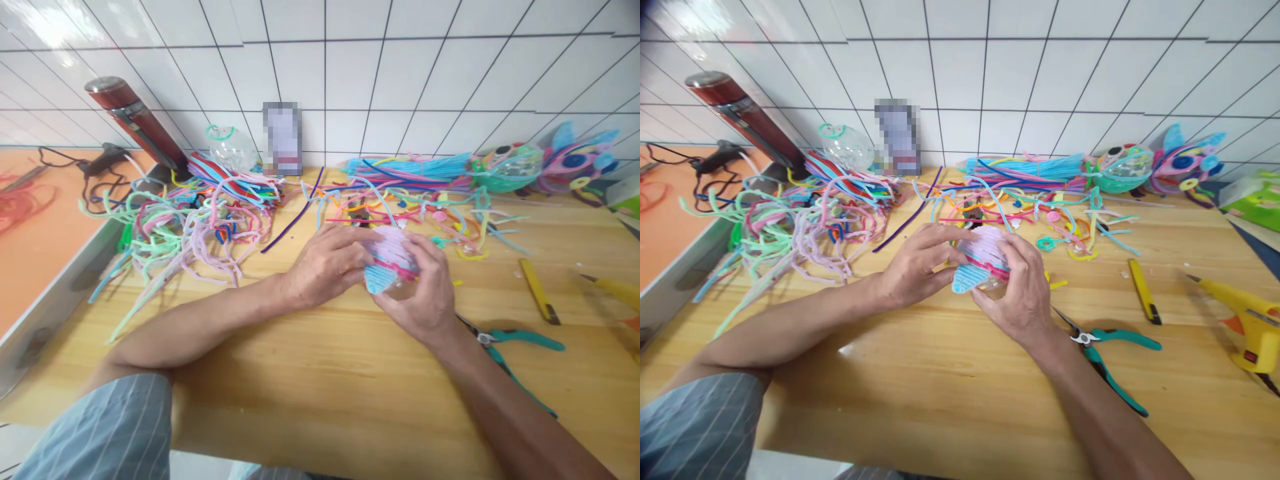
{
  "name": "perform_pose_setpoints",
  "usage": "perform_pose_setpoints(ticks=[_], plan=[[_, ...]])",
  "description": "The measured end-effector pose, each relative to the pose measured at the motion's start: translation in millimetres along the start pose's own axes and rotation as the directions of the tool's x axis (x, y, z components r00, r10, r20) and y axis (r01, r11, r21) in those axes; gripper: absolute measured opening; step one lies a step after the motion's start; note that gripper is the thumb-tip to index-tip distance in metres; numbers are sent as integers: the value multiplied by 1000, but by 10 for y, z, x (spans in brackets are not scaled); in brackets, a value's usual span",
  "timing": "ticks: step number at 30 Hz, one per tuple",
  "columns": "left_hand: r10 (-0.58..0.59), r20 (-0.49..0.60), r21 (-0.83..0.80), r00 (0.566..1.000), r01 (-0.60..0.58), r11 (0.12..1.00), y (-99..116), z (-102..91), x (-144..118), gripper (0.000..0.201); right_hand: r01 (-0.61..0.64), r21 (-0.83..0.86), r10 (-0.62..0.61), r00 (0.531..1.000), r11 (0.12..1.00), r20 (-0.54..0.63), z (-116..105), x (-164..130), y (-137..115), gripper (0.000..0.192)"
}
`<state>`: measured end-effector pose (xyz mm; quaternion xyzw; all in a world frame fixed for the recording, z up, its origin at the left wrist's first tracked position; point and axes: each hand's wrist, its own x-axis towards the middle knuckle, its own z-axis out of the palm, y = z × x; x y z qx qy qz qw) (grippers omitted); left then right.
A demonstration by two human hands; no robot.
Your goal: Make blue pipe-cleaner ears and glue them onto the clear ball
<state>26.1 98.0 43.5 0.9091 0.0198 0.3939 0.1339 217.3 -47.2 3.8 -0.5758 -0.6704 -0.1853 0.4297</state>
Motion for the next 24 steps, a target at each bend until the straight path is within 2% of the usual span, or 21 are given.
perform_pose_setpoints(ticks=[4, 11, 17, 21, 24], plan=[[-7, -16, -80, 1000, 5, 997, -14, 3, 14, 14, -3, -13, 3, 1000, 1000, -2, 8, -5, -3, 98], [-41, 11, -124, 999, 43, 991, -74, 52, -9, 19, -15, -9, 15, 999, 1000, 29, 29, -22, 12, 96], [-91, 116, -226, 989, 116, 967, -133, 39, 30, 17, -137, 72, 128, 985, 988, 115, 41, -16, 21, 92], [-151, 131, -239, 980, 179, 954, -114, -1, 73, 17, -230, 129, 201, 958, 965, 205, -5, 10, 17, 90], [-186, 138, -248, 973, 216, 945, -106, -8, 88, 17, -205, 147, 185, 973, 968, 135, -69, 64, 12, 69]])
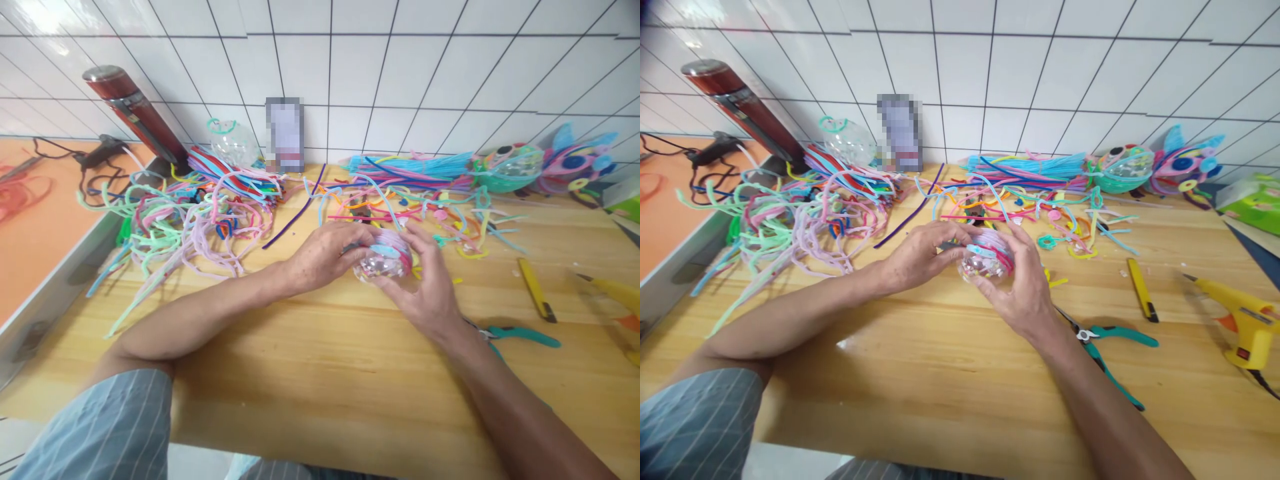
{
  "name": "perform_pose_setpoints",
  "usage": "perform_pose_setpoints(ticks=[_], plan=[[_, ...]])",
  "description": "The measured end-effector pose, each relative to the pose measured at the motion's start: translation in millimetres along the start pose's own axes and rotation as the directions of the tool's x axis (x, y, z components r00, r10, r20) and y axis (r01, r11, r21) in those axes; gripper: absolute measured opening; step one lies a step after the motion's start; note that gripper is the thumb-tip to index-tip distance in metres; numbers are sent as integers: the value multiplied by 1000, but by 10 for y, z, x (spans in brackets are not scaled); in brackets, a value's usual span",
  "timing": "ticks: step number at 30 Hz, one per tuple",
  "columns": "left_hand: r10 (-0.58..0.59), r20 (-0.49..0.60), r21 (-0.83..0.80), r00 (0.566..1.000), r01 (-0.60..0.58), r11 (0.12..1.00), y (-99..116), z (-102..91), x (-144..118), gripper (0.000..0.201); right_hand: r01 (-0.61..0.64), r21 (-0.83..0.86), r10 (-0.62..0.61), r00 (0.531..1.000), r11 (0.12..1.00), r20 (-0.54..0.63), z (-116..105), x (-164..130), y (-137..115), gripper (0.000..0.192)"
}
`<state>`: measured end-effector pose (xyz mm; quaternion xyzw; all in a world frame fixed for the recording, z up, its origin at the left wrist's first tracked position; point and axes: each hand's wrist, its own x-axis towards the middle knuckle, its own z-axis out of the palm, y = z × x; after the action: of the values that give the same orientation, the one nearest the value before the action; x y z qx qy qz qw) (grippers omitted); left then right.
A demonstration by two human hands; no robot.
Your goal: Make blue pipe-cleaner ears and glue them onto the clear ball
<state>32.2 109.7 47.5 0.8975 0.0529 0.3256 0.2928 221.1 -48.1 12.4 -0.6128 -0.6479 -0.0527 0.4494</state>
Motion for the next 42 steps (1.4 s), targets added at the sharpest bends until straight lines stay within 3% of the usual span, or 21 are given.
perform_pose_setpoints(ticks=[4, 10, 12, 17, 19, 23, 29, 33, 36, 39, 42], plan=[[-55, 24, -7, 998, 55, 998, -1, 12, 6, 16, 38, -41, -42, 992, 998, -117, -72, 73, -45, 23], [-64, 14, -14, 998, 64, 998, -4, 50, 20, 11, 17, -21, -19, 993, 1000, -113, -62, 107, -60, 3], [-62, 15, -22, 998, 62, 998, -15, 44, 30, 9, -25, 36, 28, 997, 999, -73, -88, 106, -19, 8], [-103, 34, -25, 994, 104, 994, -78, -39, 52, 9, -174, 225, 130, 972, 959, 196, -236, 124, 140, 53], [-124, 35, -22, 992, 124, 992, -107, -73, 56, 10, -179, 198, 134, 966, 964, 223, -278, 139, 176, 46], [-154, 55, -47, 986, 157, 986, -129, -97, 62, 13, -121, 116, 101, 980, 986, 170, -296, 153, 192, 27], [-143, 52, -79, 988, 146, 986, -64, -82, 78, 12, -61, 58, 56, 995, 996, 85, -268, 138, 208, 19], [-172, 61, -66, 983, 175, 982, -33, -92, 85, 17, -129, 40, 125, 988, 991, 85, -245, 138, 185, 17], [-128, -39, 17, 991, 129, 992, -74, -96, 43, 35, -235, 63, 229, 970, 970, 85, -216, 130, 169, 14], [-74, -202, 88, 977, 93, 992, -176, -40, -79, 83, -338, 132, 330, 941, 932, 78, -185, 118, 185, 14], [-139, -243, -15, 960, 140, 990, -273, 102, -240, 109, -393, 177, 384, 919, 902, 85, -166, 116, 223, 16]])
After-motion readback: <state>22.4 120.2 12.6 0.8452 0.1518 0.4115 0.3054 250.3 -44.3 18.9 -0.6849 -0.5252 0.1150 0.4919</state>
